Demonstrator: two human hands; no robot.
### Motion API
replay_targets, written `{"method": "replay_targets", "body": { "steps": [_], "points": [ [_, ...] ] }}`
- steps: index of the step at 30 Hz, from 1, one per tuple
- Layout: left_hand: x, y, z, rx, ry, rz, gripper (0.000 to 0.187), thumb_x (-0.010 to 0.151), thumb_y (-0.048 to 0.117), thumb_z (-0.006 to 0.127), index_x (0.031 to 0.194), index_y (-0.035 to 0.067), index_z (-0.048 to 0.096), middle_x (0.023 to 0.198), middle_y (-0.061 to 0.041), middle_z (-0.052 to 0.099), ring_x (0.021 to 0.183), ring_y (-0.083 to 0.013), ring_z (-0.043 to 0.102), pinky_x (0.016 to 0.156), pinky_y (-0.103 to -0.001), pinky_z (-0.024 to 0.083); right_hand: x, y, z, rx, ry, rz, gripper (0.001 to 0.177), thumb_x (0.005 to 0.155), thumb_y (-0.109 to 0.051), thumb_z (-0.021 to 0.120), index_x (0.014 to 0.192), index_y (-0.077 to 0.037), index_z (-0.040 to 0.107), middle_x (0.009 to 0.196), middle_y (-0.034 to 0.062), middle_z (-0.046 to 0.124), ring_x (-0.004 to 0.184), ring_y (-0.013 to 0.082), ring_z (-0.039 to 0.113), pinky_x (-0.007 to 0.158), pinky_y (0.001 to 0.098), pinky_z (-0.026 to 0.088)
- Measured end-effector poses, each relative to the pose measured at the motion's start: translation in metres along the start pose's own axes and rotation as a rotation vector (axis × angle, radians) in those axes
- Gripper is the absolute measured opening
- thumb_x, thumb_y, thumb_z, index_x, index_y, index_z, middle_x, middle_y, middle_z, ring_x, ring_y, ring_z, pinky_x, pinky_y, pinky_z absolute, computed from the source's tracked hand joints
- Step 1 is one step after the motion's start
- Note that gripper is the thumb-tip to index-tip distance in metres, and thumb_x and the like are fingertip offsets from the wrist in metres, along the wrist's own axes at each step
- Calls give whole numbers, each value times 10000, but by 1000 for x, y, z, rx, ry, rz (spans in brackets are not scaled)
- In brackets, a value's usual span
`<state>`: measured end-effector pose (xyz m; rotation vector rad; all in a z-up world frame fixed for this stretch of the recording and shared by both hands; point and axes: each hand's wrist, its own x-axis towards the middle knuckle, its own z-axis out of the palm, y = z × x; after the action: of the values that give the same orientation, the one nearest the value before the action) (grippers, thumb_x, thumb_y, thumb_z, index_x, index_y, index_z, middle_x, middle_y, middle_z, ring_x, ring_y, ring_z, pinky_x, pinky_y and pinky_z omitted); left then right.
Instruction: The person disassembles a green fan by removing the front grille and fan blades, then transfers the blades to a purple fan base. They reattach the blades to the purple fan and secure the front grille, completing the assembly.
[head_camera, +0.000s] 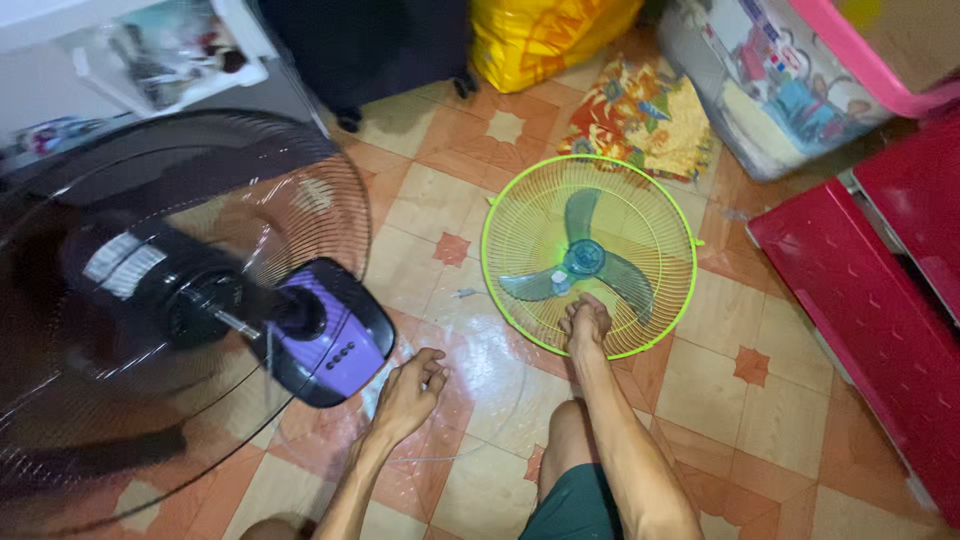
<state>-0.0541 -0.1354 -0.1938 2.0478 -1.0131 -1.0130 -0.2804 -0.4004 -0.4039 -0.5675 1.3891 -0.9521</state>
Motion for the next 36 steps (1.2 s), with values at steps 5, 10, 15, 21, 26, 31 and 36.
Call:
{"method": "replay_targets", "body": {
  "steps": [5,10,15,21,26,31,36],
  "points": [
    [-54,-22,-22,-87,87,-21,347,910,194,637,1225,51,656,1012,-147,784,890,-281,769,789,-392,588,-72,11,25,-17,-74,17,287,946,-7,395,1173,-85,554,841,23,579,639,98,559,428,266,459],
    [-99,-63,-50,-141,359,4,336,909,200,663,1208,47,673,1068,-140,772,907,-278,736,781,-399,560,-117,53,61,44,-362,35,306,953,12,403,1212,-43,556,815,35,557,610,120,550,442,269,492],
    [-130,-104,-91,-226,597,7,306,910,163,622,1180,32,682,1041,-142,787,899,-260,763,774,-384,569,-191,66,122,-75,-502,17,351,945,17,432,1256,-38,584,919,70,628,714,168,596,530,300,502],
    [-155,-136,-127,-151,825,-215,272,929,257,681,1036,15,747,895,-182,769,828,-316,754,752,-450,561,-272,29,193,-179,-690,-60,284,989,-115,576,1266,-51,579,1148,99,714,1007,208,700,727,327,595],
    [-157,-138,-153,-103,997,-269,325,964,262,710,1087,-29,637,892,-196,719,846,-373,722,782,-483,541,-322,-11,247,-297,-840,-105,426,986,-381,555,1293,-87,584,1210,126,714,1028,248,699,799,393,573],
    [-160,-110,-193,-156,1141,-114,572,883,79,729,1408,30,509,1008,-245,672,897,-379,693,768,-472,546,-382,-54,283,-445,-1061,-9,802,891,-711,447,1404,-94,436,1302,163,692,1144,293,688,899,481,535],
    [-158,-81,-232,72,1314,484,751,771,-135,566,1504,3,477,1384,-311,648,1203,-399,670,1011,-475,551,-394,-65,299,-543,-1053,-28,1026,819,-780,496,1434,37,410,1308,196,686,1152,304,696,900,495,554]
  ]
}}
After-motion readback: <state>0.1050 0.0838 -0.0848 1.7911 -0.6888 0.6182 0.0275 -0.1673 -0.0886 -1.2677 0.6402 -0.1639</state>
